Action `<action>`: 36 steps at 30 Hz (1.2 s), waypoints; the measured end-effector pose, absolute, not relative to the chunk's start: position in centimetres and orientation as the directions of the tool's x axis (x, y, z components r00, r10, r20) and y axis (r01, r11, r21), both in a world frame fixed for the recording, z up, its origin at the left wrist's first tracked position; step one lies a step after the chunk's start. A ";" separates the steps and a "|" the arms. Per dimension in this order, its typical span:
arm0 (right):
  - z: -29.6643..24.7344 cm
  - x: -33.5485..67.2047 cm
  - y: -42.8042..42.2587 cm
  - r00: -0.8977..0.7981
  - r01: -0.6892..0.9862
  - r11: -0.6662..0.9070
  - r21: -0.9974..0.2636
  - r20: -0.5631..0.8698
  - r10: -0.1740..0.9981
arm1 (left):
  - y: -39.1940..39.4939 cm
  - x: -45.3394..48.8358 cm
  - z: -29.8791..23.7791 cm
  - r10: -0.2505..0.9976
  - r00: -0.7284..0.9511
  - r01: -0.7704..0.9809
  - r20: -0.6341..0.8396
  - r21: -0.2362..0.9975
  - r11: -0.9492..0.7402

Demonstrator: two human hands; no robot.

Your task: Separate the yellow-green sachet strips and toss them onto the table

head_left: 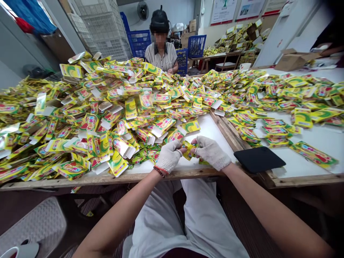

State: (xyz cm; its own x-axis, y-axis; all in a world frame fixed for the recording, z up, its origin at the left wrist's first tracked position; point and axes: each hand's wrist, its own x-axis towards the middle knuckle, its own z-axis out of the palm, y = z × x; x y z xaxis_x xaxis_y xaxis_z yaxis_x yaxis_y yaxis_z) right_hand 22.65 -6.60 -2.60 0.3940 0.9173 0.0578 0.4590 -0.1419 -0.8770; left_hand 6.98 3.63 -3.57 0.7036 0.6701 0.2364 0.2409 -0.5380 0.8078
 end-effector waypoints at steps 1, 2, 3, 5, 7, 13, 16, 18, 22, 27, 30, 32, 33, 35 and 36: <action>-2.4 22.6 -7.0 0.425 0.353 -0.158 -0.922 0.008 0.905 | 3.6 6.8 -3.6 0.698 0.689 0.218 0.194 0.863 -0.456; -2.2 22.6 -7.4 0.458 0.270 -0.175 -0.947 -0.033 0.888 | 3.6 6.6 -3.6 0.729 0.666 0.192 0.159 0.908 -0.373; -2.1 22.6 -7.7 0.493 0.216 -0.182 -0.959 -0.054 0.868 | 3.6 6.4 -3.7 0.760 0.637 0.164 0.126 0.942 -0.294; -2.0 22.5 -8.1 0.546 0.150 -0.156 -0.976 -0.050 0.836 | 3.9 5.8 -3.8 0.826 0.560 0.102 0.067 0.983 -0.149; -2.1 22.2 -8.2 0.560 0.046 -0.086 -0.995 -0.045 0.827 | 4.2 5.5 -3.9 0.872 0.488 0.061 0.021 0.996 -0.059; -2.7 19.4 -7.4 0.520 -0.276 0.047 -0.960 -0.108 0.848 | 1.9 6.3 -3.4 0.842 0.533 -0.230 -0.083 0.943 0.239; -3.1 18.4 -7.0 0.555 -0.180 0.032 -0.983 -0.075 0.829 | 0.5 6.8 -3.2 0.825 0.554 -0.336 -0.114 0.875 0.347; -3.4 18.3 -7.0 0.546 -0.036 -0.005 -0.999 -0.024 0.838 | 0.2 6.9 -3.3 0.833 0.542 -0.352 -0.110 0.871 0.344; -3.9 19.2 -7.1 0.584 0.276 -0.023 -0.961 0.149 0.798 | 0.5 6.9 -3.8 0.853 0.515 -0.310 -0.083 0.910 0.275; -3.2 20.4 -7.0 0.464 0.280 -0.080 -0.957 0.062 0.884 | 1.0 7.0 -3.2 0.775 0.622 -0.032 0.112 0.993 -0.117; -2.4 20.9 -7.2 0.522 0.247 -0.159 -0.956 -0.007 0.853 | 2.5 7.8 -2.5 0.693 0.618 0.324 0.371 0.683 -0.655; -2.0 21.3 -7.4 0.571 0.220 -0.169 -0.961 -0.014 0.821 | 4.0 8.7 -2.2 0.644 0.635 0.555 0.426 0.330 -0.764; -1.9 21.5 -7.5 0.587 0.203 -0.166 -0.965 -0.016 0.809 | 4.7 9.2 -2.2 0.644 0.646 0.628 0.410 0.194 -0.754; -2.0 22.0 -7.7 0.602 0.157 -0.144 -0.977 -0.020 0.798 | 5.9 9.9 -2.1 0.674 0.650 0.706 0.350 0.048 -0.706; -2.2 22.3 -7.7 0.602 0.132 -0.118 -0.984 -0.015 0.798 | 6.2 10.1 -2.1 0.684 0.652 0.718 0.327 0.021 -0.696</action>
